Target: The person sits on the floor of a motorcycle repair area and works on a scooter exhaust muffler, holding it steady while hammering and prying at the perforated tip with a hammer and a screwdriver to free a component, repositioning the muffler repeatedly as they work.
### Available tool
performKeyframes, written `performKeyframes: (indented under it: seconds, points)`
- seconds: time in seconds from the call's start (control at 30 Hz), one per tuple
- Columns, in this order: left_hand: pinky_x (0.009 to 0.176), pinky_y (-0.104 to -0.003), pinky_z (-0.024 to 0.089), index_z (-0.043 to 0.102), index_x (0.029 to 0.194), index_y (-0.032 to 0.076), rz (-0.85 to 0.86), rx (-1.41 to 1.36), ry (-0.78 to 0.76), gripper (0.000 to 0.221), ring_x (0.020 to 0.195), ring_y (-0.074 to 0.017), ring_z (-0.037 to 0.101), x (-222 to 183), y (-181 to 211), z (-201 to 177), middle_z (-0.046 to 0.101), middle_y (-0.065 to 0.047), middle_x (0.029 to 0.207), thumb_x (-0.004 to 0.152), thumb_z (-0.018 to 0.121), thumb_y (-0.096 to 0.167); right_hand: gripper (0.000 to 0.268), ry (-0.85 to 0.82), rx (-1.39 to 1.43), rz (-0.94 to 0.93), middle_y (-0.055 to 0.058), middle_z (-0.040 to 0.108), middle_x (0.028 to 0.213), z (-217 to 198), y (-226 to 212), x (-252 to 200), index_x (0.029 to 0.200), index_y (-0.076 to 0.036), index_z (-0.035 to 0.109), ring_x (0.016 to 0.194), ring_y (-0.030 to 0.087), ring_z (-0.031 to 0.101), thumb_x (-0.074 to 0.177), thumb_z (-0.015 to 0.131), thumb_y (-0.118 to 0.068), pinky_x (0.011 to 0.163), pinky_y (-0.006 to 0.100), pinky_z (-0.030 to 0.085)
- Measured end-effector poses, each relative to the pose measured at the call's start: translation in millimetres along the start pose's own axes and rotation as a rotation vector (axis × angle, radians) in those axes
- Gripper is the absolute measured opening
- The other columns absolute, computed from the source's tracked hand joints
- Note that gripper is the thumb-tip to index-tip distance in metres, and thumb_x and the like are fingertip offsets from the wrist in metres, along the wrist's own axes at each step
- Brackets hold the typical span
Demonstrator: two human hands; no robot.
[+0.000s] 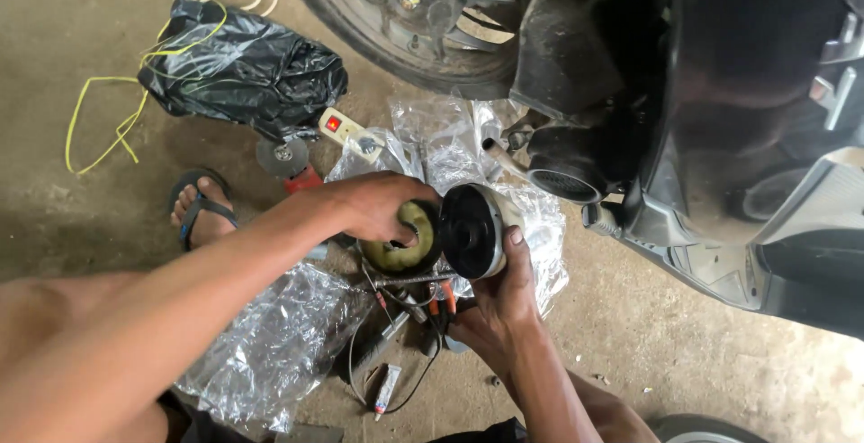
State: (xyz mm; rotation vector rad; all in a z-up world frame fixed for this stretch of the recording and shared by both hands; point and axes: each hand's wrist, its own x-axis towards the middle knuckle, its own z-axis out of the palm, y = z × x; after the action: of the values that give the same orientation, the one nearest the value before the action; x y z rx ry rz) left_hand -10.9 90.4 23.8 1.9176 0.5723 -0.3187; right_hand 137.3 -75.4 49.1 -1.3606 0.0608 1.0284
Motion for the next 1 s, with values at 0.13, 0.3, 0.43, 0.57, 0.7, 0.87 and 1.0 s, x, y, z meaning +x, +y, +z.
performKeyframes:
  seconds: [0.13,0.3,0.43,0.57,0.7,0.87,1.0]
  points:
    - [0.106,-0.051,0.052,0.055,0.145,0.025,0.066,0.173,-0.009,0.066,0.13,-0.04,0.06,-0.5,-3.3,3.7,0.065,-0.017,0.137,0.085,0.082,0.027,0.051,0.113,0.132,-0.011,0.021,0.072,0.095,15.7,1.8,-8.9,0.106,0.0,0.069,0.09,0.034,0.073,0.088,0.07,-0.048,0.088,0.055,0.063]
    - [0.104,-0.045,0.053,0.04,0.155,0.014,0.046,0.222,-0.05,0.071,0.132,-0.0356,0.057,-13.5,9.9,6.6,0.053,-0.02,0.148,0.094,0.074,0.026,0.057,0.152,0.122,0.064,0.025,0.07,0.094,8.9,0.3,-0.8,0.11,-0.001,0.07,0.089,0.04,0.073,0.085,0.071,-0.052,0.084,0.061,0.061]
    - [0.086,-0.041,0.062,0.036,0.157,0.016,0.003,0.203,0.009,0.068,0.12,-0.0379,0.065,-12.9,0.6,20.3,0.052,-0.022,0.148,0.099,0.068,0.032,0.054,0.197,0.103,0.034,0.021,0.07,0.094,27.3,-16.6,-16.3,0.11,-0.004,0.07,0.087,0.033,0.072,0.088,0.068,-0.053,0.08,0.053,0.064]
    - [0.062,-0.032,0.062,0.043,0.153,0.03,-0.221,0.183,0.106,0.051,0.093,-0.033,0.075,-35.2,24.7,-3.9,0.04,-0.019,0.158,0.104,0.055,0.038,0.047,-0.295,0.184,0.251,0.017,0.05,0.129,-71.8,-5.2,66.1,0.134,-0.009,0.044,0.121,0.03,0.048,0.096,0.061,-0.031,0.105,0.044,0.044]
    - [0.051,-0.042,0.064,0.047,0.123,0.003,0.031,0.496,0.375,0.054,0.066,-0.0306,0.073,-18.4,-25.3,13.6,0.065,-0.016,0.113,0.097,0.065,0.048,0.138,-0.918,-1.126,0.124,0.027,0.05,0.148,-25.0,-68.7,-6.8,0.162,-0.021,0.011,0.129,0.044,0.062,0.054,0.091,-0.053,0.1,0.055,0.063]
    - [0.042,-0.036,0.063,0.056,0.134,0.01,0.091,0.571,0.372,0.057,0.054,-0.0262,0.072,-9.3,-17.6,19.2,0.069,-0.017,0.105,0.09,0.074,0.043,0.144,-1.055,-1.78,0.209,0.021,0.043,0.156,27.8,-60.8,-36.7,0.164,-0.021,-0.007,0.124,0.041,0.063,0.059,0.086,-0.051,0.101,0.056,0.053]
    - [0.039,-0.031,0.064,0.06,0.132,0.008,0.222,0.601,0.383,0.051,0.048,-0.0224,0.071,-2.3,-17.9,34.2,0.061,-0.016,0.13,0.089,0.074,0.031,0.129,-1.088,-2.02,0.145,0.013,0.072,0.077,44.4,-54.0,-43.4,0.163,-0.005,0.007,0.057,0.031,0.067,0.066,0.07,-0.062,0.054,0.04,0.054]
